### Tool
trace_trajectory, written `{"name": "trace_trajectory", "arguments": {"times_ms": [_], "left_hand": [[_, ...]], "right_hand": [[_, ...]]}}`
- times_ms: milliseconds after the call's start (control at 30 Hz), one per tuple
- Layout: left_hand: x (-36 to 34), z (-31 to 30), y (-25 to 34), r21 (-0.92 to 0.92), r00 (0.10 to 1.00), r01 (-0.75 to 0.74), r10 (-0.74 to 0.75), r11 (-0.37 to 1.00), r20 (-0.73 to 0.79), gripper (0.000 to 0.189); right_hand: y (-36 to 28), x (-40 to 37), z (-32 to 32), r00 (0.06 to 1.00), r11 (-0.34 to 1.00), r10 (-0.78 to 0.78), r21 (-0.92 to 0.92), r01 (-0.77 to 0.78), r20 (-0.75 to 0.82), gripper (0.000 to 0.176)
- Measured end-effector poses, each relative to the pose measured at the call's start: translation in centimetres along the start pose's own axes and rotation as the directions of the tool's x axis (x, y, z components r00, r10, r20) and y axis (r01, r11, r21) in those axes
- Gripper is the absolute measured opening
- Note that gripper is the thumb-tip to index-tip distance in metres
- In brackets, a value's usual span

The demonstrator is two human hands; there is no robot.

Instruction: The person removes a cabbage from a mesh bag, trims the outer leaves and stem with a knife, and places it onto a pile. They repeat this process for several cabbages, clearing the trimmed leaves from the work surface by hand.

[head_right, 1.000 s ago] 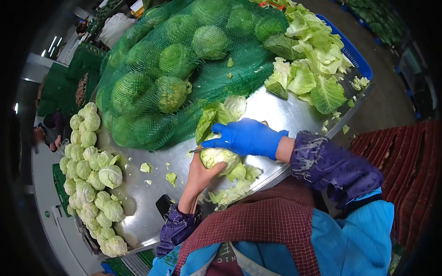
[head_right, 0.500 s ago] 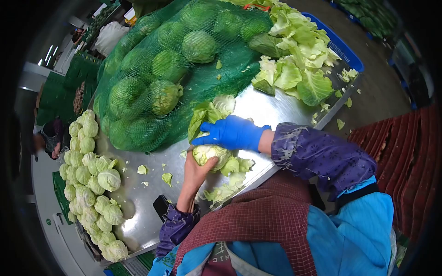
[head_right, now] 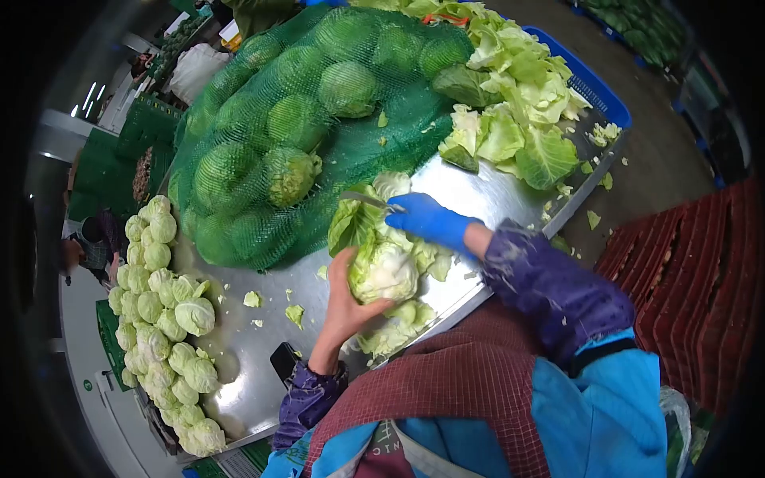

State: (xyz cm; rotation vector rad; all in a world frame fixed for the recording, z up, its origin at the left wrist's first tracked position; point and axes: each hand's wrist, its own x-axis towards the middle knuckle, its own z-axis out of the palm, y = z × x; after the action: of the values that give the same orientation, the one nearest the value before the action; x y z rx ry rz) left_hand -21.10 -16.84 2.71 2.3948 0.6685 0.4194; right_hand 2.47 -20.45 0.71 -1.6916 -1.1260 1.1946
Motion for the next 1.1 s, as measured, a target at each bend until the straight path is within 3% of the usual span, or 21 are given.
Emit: {"name": "trace_trajectory", "arguments": {"times_ms": [33, 67, 100, 167, 200, 267, 300, 333, 400, 433, 500, 533, 600, 667, 700, 733, 800, 867, 1033, 1100], "left_hand": [[-0.9, 0.0, -0.3, -0.319, 0.958, 0.25, -0.282, 0.914, -0.056, 0.089], [-1.3, -0.2, -0.7, -0.605, 0.84, 0.423, -0.542, 0.674, -0.016, 0.086], [-1.3, -0.7, -0.5, -0.604, 0.839, 0.428, -0.544, 0.673, -0.012, 0.086], [-1.1, -1.9, 0.2, -0.81, 0.729, 0.476, -0.669, 0.341, 0.147, 0.078], [-0.9, -1.5, -0.2, -0.811, 0.724, 0.476, -0.675, 0.339, 0.143, 0.078], [-0.6, -0.5, -0.9, -0.678, 0.737, 0.508, -0.676, 0.532, 0.022, 0.072], [-0.4, -0.3, -0.4, -0.601, 0.74, 0.519, -0.672, 0.608, -0.04, 0.073], [-0.6, 0.2, -0.5, -0.601, 0.737, 0.524, -0.675, 0.604, -0.037, 0.073], [-0.9, 1.5, -0.7, -0.383, 0.822, 0.429, -0.529, 0.818, -0.211, 0.077], [-0.9, 1.6, 0.1, -0.379, 0.836, 0.385, -0.492, 0.841, -0.242, 0.082], [-0.8, 1.8, 1.4, -0.304, 0.85, 0.368, -0.45, 0.879, -0.273, 0.083], [-1.0, 1.8, 1.9, -0.222, 0.865, 0.351, -0.405, 0.91, -0.296, 0.084], [-0.7, 1.7, 2.4, -0.219, 0.865, 0.358, -0.411, 0.908, -0.288, 0.085], [-0.6, 1.7, 2.6, -0.164, 0.869, 0.363, -0.397, 0.917, -0.295, 0.084], [-0.6, 1.8, 2.6, -0.164, 0.868, 0.366, -0.4, 0.916, -0.293, 0.084], [-0.5, 2.0, 2.6, -0.141, 0.87, 0.356, -0.383, 0.924, -0.311, 0.084], [-0.4, 2.3, 2.8, -0.12, 0.87, 0.35, -0.37, 0.929, -0.327, 0.085], [-0.3, 2.3, 3.1, -0.036, 0.903, 0.288, -0.284, 0.957, -0.322, 0.084], [0.3, 2.4, 3.0, -0.014, 0.89, 0.32, -0.306, 0.947, -0.337, 0.083], [0.3, 2.5, 3.0, -0.016, 0.886, 0.325, -0.31, 0.946, -0.345, 0.082]], "right_hand": [[0.3, -0.4, 0.4, 0.999, 0.982, 0.054, 0.179, -0.054, 0.005, 0.029], [0.5, -0.9, 0.8, 0.998, 0.982, 0.058, 0.182, -0.058, 0.008, 0.029], [0.3, -1.5, 1.2, 0.995, 0.972, 0.093, 0.219, -0.085, -0.027, 0.029], [-0.3, -3.1, 2.6, 0.986, 0.925, 0.165, 0.35, -0.147, -0.023, 0.032], [-2.0, -4.1, 3.1, 0.991, 0.943, 0.13, 0.314, -0.112, -0.036, 0.035], [0.7, -3.9, 5.2, 0.935, 0.95, -0.296, 0.045, 0.31, -0.193, 0.039], [1.4, -4.4, 3.9, 0.999, 0.971, -0.046, 0.233, 0.048, -0.015, 0.039], [1.9, -4.0, 2.5, 0.997, 0.993, -0.068, 0.09, 0.07, -0.022, 0.035], [3.2, -3.4, 0.2, 0.987, 0.98, 0.007, -0.195, -0.039, -0.16, 0.04], [2.0, -3.7, -0.2, 0.986, 0.979, 0.006, -0.2, -0.039, -0.165, 0.04], [-0.9, -5.4, -0.4, 0.956, 0.782, -0.177, -0.624, -0.007, -0.233, 0.046], [-1.2, -6.1, -0.1, 0.96, 0.823, -0.26, -0.545, 0.163, -0.106, 0.052], [-2.0, -7.2, 1.8, 0.893, 0.804, -0.451, -0.44, 0.4, -0.013, 0.05], [-2.8, -8.5, 3.4, 0.893, 0.845, -0.446, -0.353, 0.402, -0.052, 0.054], [-3.3, -8.8, 3.8, 0.951, 0.895, -0.305, -0.36, 0.265, -0.059, 0.056], [-3.6, -8.7, 3.9, 0.951, 0.896, -0.302, -0.357, 0.263, -0.059, 0.056], [-3.8, -8.5, 3.8, 0.966, 0.86, -0.256, -0.46, 0.219, -0.02, 0.057], [-3.7, -7.4, 3.3, 0.96, 0.82, -0.277, -0.512, 0.258, 0.039, 0.058], [-2.2, -5.0, 3.0, 0.899, 0.682, -0.422, -0.613, 0.398, 0.114, 0.056], [-2.7, -4.7, 2.8, 0.921, 0.704, -0.363, -0.606, 0.371, 0.143, 0.055]]}}
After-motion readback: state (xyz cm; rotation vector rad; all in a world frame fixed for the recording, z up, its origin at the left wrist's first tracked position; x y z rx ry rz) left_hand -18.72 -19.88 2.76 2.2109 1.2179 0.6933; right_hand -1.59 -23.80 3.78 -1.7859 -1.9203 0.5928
